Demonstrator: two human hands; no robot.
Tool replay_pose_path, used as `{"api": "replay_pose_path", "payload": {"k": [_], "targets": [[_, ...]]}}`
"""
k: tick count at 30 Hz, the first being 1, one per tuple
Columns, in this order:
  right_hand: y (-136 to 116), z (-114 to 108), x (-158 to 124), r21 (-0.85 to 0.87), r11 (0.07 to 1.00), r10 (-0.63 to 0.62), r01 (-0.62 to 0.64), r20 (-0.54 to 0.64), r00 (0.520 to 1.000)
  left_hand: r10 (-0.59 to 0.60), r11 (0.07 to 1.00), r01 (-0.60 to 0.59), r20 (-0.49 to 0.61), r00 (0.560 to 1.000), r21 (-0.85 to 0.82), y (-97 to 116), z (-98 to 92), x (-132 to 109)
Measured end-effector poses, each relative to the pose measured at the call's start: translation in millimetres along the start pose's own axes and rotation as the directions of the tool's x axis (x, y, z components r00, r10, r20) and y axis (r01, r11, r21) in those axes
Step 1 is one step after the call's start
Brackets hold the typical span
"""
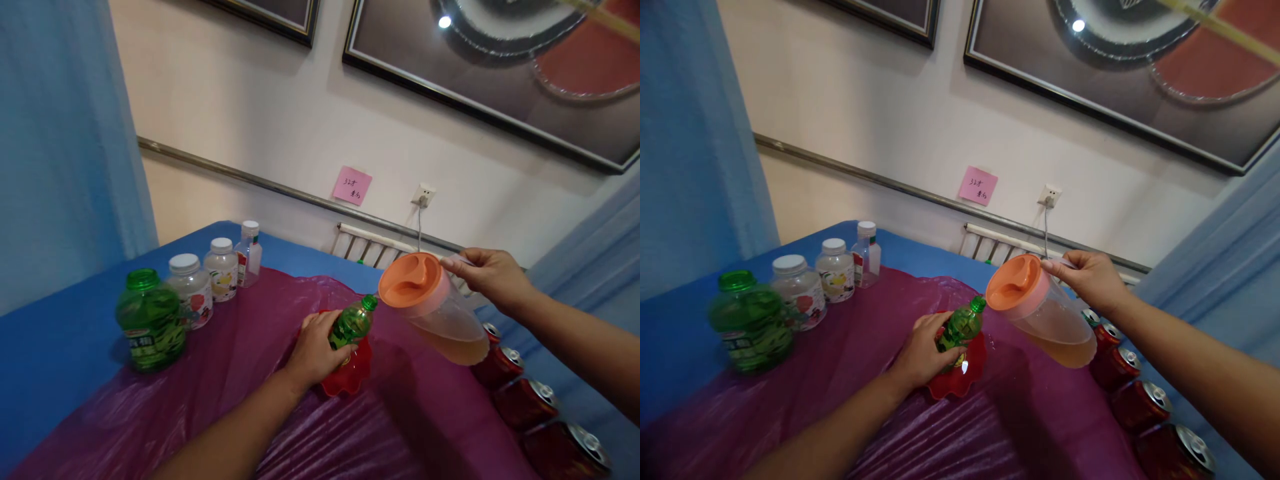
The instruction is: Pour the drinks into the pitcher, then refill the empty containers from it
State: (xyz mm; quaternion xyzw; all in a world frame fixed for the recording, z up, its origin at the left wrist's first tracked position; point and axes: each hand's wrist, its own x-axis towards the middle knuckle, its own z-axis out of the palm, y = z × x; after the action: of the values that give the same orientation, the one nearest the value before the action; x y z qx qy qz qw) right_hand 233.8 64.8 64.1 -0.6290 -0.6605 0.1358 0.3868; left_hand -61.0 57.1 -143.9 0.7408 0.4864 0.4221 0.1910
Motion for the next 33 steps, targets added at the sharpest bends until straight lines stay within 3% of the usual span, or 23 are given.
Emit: {"api": "replay_pose_path", "payload": {"k": [33], "targets": [[-19.0,-7.0,-4.1,0.031,0.999,-0.041,0.042,-0.034,0.999,-0.001,1.0,0.001,-0.007,1.0,-0.015,1.2,-1.3,-0.9]]}}
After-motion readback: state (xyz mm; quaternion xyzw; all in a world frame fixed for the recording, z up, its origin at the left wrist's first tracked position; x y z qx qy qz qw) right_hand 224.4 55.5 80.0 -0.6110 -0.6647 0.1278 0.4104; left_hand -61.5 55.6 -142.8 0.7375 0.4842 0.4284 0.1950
